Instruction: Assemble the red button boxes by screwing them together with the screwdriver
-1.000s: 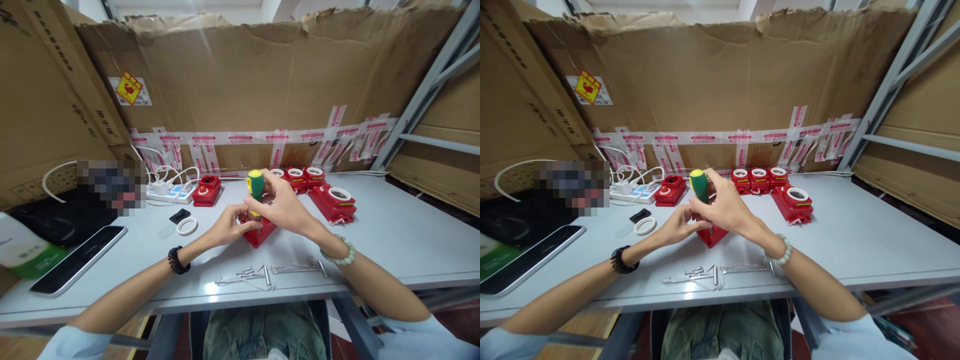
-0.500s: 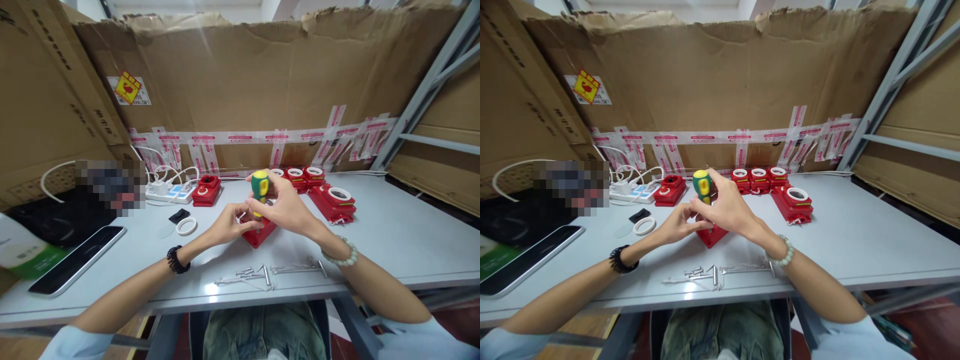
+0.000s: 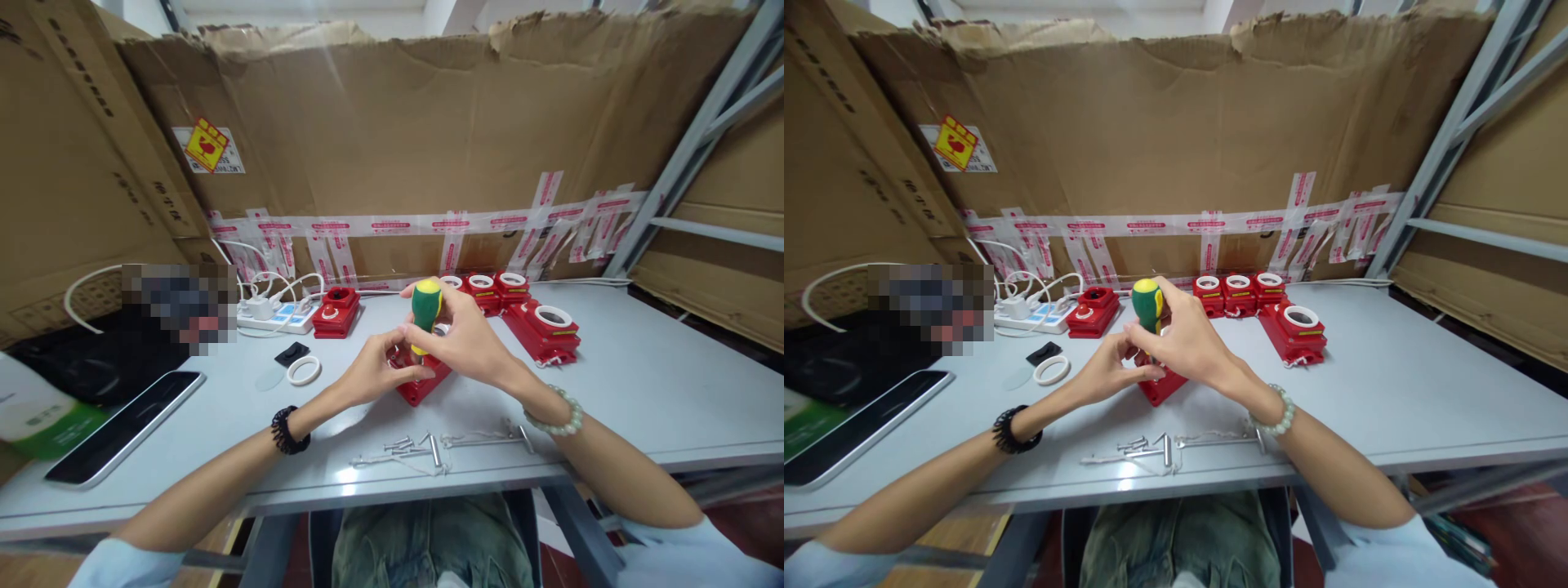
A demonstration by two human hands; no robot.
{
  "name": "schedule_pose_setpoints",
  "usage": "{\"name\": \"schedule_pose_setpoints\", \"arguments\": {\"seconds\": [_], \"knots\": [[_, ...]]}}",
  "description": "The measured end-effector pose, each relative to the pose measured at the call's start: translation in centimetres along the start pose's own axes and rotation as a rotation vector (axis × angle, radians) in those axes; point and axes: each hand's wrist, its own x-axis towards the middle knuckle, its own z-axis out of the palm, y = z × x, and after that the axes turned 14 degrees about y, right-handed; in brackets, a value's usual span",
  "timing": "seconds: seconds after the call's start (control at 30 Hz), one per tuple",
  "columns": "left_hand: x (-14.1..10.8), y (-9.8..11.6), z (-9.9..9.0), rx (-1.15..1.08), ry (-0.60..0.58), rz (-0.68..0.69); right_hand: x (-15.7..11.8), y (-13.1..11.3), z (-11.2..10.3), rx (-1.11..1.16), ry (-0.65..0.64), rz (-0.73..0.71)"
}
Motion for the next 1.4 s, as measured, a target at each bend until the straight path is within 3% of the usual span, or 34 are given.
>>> {"name": "schedule_pose_setpoints", "arguments": {"seconds": [0.13,0.37,0.57,0.8,1.03,1.23,1.4], "knots": [[-0.4,0.4,-0.7,0.024,-0.117,0.051,0.0,0.2,0.0,-0.007,0.029,-0.012],[-0.2,-0.4,0.3,0.006,0.029,0.000,-0.1,0.4,0.0,-0.067,0.026,-0.049],[-0.9,0.8,-1.1,0.234,-0.126,0.196,0.0,0.4,-0.2,-0.119,0.028,-0.081],[-0.8,0.7,-1.4,0.345,-0.213,0.256,0.1,0.1,-0.5,-0.260,0.028,-0.109],[-0.8,0.4,-1.1,0.339,-0.144,0.305,0.2,-0.1,-0.6,-0.046,0.093,-0.095],[-1.6,2.5,-2.1,0.242,-0.115,0.180,-0.1,-0.9,-0.8,0.167,0.234,-0.100],[-3.8,2.9,-2.8,0.298,-0.343,0.008,-0.1,-0.9,-0.8,0.186,0.262,-0.043]]}}
